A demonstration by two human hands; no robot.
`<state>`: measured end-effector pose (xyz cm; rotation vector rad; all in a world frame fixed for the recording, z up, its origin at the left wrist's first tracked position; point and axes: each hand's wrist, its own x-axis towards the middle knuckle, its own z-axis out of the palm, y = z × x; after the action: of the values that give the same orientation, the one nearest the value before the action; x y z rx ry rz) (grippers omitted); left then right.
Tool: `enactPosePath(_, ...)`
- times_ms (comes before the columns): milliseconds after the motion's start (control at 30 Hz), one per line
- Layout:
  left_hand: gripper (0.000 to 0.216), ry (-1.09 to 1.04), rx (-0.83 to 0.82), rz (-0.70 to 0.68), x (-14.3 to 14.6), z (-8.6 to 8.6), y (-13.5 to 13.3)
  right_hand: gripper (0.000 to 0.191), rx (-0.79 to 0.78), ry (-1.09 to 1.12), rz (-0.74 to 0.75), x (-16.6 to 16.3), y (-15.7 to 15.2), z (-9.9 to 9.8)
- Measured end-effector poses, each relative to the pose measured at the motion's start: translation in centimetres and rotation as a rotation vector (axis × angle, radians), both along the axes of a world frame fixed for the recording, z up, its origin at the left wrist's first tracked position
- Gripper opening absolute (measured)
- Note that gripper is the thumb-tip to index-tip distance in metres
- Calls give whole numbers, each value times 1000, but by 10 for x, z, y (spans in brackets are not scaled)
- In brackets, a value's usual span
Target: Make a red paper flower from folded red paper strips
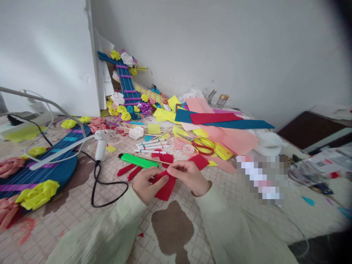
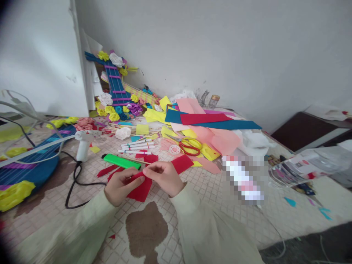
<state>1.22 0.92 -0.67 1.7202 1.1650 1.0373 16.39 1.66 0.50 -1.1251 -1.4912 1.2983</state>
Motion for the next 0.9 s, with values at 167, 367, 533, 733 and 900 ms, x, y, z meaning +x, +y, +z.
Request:
enactPosePath(167,18,5,-15,-8,1,2,-1,15,34,-23,18,0,0,1)
enactPosePath(367,19,16,-9,9,2,6,-3,16,19,-19,-1,0,0,-2)
enactPosePath(533,18,21,-4,10,1,5,-2,16,-3,-5,-1,0,0,-2)
enactPosePath(733,19,28,13,-4,1,3,-1,17,24,-30,54,0,0,0)
enactPosePath(900,19,18,-7,2,1,3,-2,17,-7,7,22,-1,0,-1)
